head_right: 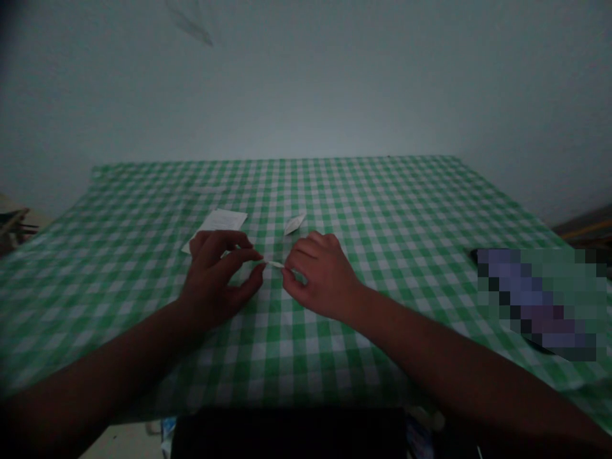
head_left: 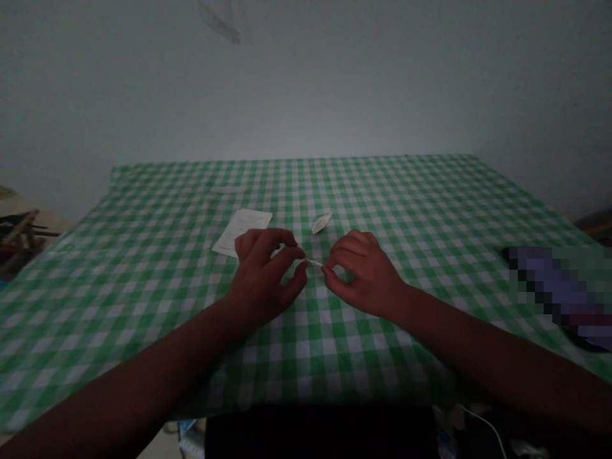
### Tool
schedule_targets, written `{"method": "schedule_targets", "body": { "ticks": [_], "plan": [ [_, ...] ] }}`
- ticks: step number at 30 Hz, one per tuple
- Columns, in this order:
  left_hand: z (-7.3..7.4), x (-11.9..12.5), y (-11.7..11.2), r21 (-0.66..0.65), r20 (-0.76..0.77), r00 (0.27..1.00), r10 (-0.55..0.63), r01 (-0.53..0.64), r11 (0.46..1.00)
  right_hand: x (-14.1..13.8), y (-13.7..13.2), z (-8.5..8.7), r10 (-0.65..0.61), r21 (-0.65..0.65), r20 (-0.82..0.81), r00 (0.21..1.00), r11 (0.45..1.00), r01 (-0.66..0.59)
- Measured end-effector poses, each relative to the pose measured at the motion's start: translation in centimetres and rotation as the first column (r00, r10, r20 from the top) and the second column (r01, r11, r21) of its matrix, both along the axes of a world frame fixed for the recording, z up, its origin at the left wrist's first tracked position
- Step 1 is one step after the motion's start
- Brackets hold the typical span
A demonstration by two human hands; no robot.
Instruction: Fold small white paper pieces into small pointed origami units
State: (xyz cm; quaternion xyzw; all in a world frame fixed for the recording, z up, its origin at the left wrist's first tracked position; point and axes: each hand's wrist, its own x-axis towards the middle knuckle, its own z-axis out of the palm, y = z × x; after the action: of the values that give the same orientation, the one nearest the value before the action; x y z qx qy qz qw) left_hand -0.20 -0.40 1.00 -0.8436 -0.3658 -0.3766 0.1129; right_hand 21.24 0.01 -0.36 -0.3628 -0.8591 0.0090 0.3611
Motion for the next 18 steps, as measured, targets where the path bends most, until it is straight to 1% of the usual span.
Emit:
{"method": "schedule_targets", "body": {
  "ticks": [3,5,9,13,15,18],
  "plan": [
    [0.02,0.22,-0.20,0.029,0.017,1.000,0.017,-0.018,0.999,-0.45,-0.28,-0.07,-0.077,-0.052,-0.085,0.993,0.996,0.073],
    [-0.11,0.41,-0.45,0.008,-0.024,1.000,0.004,-0.004,1.000,-0.68,-0.43,-0.09,-0.082,-0.067,-0.137,0.987,0.995,0.074],
    [-0.49,0.70,-0.85,-0.079,-0.078,0.997,0.021,-0.027,0.997,-0.91,-0.59,-0.17,-0.008,-0.131,-0.228,0.974,0.991,-0.022],
    [-0.61,0.68,-0.88,-0.148,-0.073,0.997,-0.029,0.018,0.989,-0.77,-0.72,-0.22,0.061,-0.208,-0.288,0.956,0.970,-0.125],
    [-0.60,0.60,-0.77,-0.167,-0.049,0.997,-0.057,0.048,0.985,-0.66,-0.81,-0.20,0.090,-0.210,-0.301,0.949,0.965,-0.158],
    [-0.61,0.53,-0.52,-0.181,-0.019,0.997,-0.069,0.065,0.981,-0.60,-0.88,-0.14,0.107,-0.168,-0.268,0.957,0.973,-0.156]
  ]
}}
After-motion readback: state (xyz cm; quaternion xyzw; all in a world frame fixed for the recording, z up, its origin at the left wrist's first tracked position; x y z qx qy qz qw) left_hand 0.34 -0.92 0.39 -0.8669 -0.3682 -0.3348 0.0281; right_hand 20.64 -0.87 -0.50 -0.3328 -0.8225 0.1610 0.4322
